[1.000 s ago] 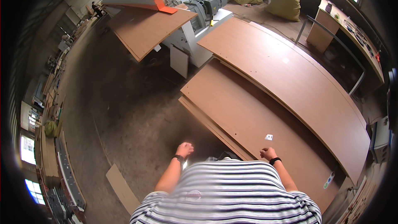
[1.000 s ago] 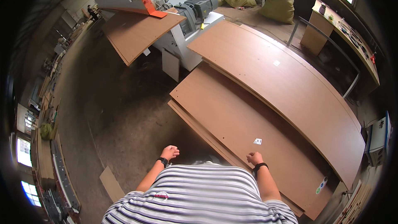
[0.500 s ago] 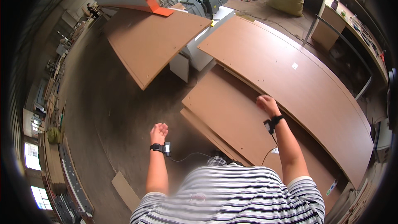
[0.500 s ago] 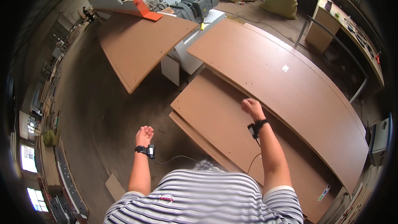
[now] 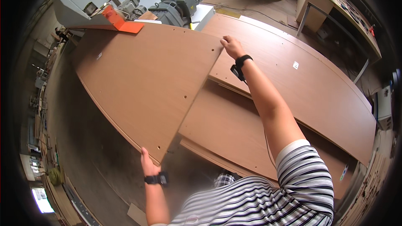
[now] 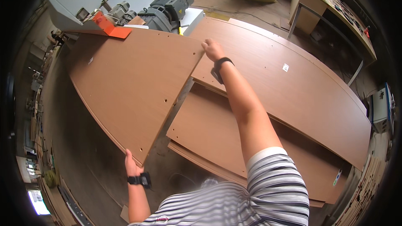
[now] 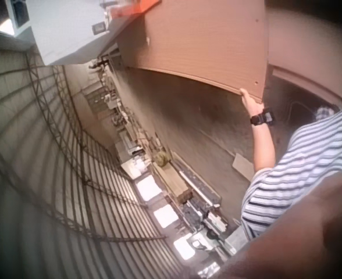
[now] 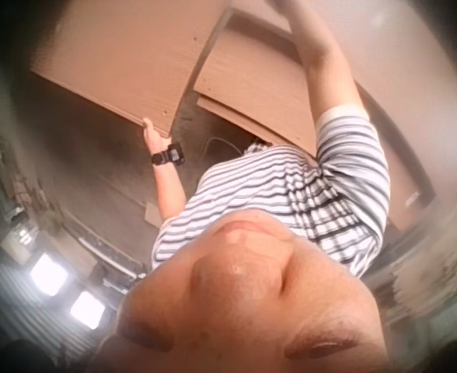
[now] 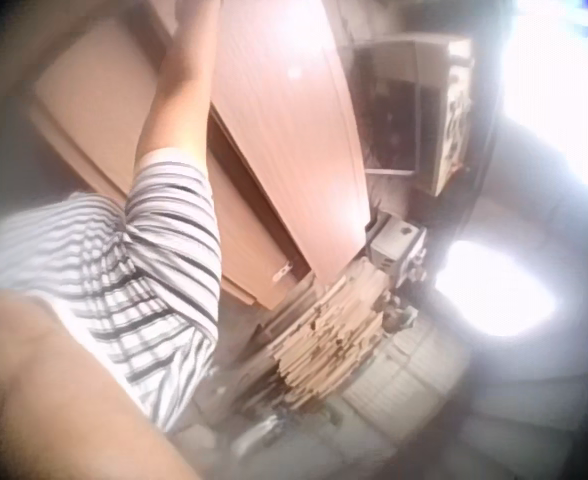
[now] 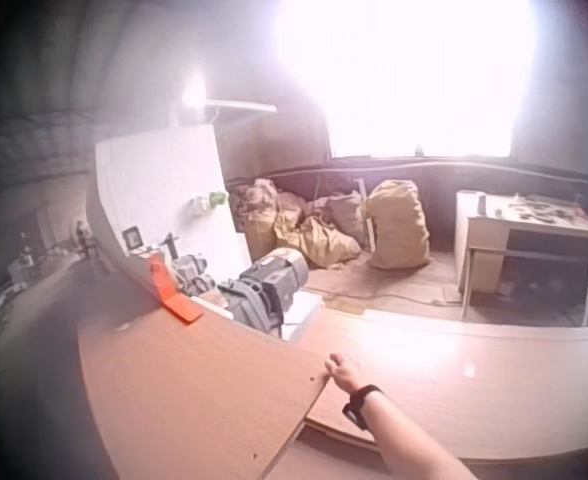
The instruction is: The person lifts wooden panels one at a time and stacks them on top of one another in a workshop.
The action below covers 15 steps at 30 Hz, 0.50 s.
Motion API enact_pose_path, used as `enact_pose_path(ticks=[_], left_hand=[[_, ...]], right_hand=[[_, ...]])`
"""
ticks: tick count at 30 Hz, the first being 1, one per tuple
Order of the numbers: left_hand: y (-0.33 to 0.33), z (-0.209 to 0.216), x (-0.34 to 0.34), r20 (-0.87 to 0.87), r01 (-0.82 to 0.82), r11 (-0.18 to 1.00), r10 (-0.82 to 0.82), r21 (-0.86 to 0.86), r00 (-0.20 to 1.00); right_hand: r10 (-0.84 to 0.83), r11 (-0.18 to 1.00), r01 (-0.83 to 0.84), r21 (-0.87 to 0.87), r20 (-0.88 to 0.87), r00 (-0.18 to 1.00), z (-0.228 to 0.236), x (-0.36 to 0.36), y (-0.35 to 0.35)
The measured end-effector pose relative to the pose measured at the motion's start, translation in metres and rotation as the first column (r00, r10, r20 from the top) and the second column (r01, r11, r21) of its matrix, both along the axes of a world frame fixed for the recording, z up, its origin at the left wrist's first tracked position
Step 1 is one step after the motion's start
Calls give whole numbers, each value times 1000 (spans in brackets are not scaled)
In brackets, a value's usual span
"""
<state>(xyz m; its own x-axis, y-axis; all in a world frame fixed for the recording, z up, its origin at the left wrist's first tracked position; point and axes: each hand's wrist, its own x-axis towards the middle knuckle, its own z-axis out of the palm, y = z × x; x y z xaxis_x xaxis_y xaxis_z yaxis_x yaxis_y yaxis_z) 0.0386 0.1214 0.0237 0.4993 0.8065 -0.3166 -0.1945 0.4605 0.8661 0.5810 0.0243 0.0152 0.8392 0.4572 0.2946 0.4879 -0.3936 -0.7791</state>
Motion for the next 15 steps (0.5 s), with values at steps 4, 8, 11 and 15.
enact_pose_path(ticks=[4,8,11,15], left_hand=[[-42,16,3,44,40,993,-36,-109,998],[-84,31,12,-54,-23,989,15,-144,998],[-109,39,13,-168,25,994,-43,-108,985],[-144,41,12,-230,84,993,-100,-78,968]], right_hand=[[-2,1000,-5,-19,-385,923,-2,21,-4],[-146,989,141,-41,-269,952,-10,22,-27],[-159,986,140,-92,-254,954,-16,22,-55],[-149,988,123,-92,-386,911,-16,27,-88]])
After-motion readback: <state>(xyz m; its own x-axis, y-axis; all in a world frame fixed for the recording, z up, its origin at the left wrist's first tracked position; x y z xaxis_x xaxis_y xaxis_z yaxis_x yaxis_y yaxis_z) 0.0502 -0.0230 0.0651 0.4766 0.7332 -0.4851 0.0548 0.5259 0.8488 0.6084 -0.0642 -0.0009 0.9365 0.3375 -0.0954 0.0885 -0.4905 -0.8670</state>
